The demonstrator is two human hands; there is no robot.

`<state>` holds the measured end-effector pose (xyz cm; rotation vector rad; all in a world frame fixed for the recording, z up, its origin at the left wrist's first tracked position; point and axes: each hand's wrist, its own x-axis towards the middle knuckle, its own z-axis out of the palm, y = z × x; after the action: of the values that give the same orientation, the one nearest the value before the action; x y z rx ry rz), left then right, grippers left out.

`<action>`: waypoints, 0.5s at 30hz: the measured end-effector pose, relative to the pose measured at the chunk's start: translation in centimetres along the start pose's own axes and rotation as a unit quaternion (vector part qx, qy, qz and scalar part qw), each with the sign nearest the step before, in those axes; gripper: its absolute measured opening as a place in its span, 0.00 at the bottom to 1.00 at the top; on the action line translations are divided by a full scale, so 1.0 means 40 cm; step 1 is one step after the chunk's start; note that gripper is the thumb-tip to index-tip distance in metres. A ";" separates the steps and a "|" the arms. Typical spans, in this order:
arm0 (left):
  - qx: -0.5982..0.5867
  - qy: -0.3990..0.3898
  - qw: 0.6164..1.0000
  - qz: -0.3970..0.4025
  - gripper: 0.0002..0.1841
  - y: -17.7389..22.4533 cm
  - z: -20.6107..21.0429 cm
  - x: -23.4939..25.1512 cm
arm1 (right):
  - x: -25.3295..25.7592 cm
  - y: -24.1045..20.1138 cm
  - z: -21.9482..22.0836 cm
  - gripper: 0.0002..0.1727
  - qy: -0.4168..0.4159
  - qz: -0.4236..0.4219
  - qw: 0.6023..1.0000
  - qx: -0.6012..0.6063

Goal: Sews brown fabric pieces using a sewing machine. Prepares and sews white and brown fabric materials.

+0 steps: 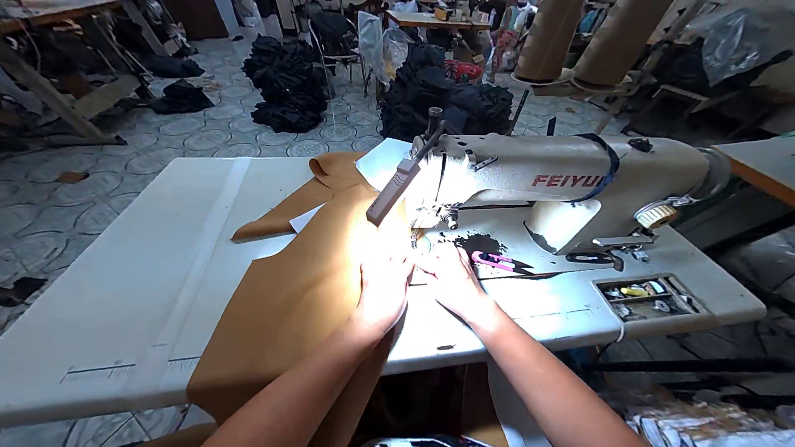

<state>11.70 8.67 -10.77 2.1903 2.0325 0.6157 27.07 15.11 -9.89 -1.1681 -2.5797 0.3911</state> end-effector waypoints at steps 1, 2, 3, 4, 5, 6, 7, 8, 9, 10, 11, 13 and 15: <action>-0.003 -0.014 1.000 -0.007 0.19 -0.006 -0.001 0.020 | 0.011 0.002 0.005 0.19 -0.002 0.014 1.000 0.001; -0.003 -0.021 1.000 -0.010 0.18 -0.013 -0.001 0.037 | 0.017 0.003 0.013 0.20 0.005 0.027 1.000 0.006; -0.001 -0.026 1.000 -0.010 0.16 -0.020 -0.001 0.052 | 0.019 0.004 0.022 0.20 0.014 0.038 0.999 0.008; 0.000 -0.031 0.999 -0.012 0.16 -0.024 -0.003 0.064 | 0.019 0.003 0.028 0.19 0.023 0.047 0.999 0.010; 0.002 -0.041 0.999 -0.016 0.17 -0.026 -0.008 0.074 | 0.017 0.003 0.029 0.19 0.027 0.055 0.998 0.011; 0.004 -0.051 0.998 -0.020 0.17 -0.026 -0.013 0.081 | 0.014 0.003 0.028 0.19 0.033 0.060 0.998 0.013; 0.005 -0.055 0.998 -0.020 0.17 -0.025 -0.016 0.085 | 0.011 0.003 0.027 0.19 0.042 0.061 0.997 0.022; 0.002 -0.055 0.998 -0.019 0.17 -0.026 -0.017 0.086 | 0.008 0.005 0.029 0.19 0.053 0.059 0.996 0.027; 0.000 -0.057 0.998 -0.019 0.17 -0.026 -0.019 0.086 | 0.007 0.007 0.032 0.19 0.065 0.057 0.996 0.028; 0.000 -0.054 0.998 -0.018 0.17 -0.027 -0.018 0.086 | 0.006 0.006 0.032 0.19 0.068 0.058 0.996 0.027; 0.003 -0.059 0.998 -0.021 0.17 -0.028 -0.015 0.088 | 0.005 0.007 0.034 0.19 0.075 0.059 0.995 0.025; 0.013 -0.070 0.997 -0.032 0.18 -0.027 -0.013 0.097 | 0.007 0.013 0.043 0.18 0.093 0.057 0.994 0.020; 0.020 -0.071 0.996 -0.043 0.18 -0.025 -0.013 0.106 | 0.009 0.017 0.048 0.19 0.101 0.056 0.993 0.012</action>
<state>10.73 12.81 -9.65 2.0879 2.0703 0.4010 26.62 15.57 -11.84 -1.2772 -2.3380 0.3098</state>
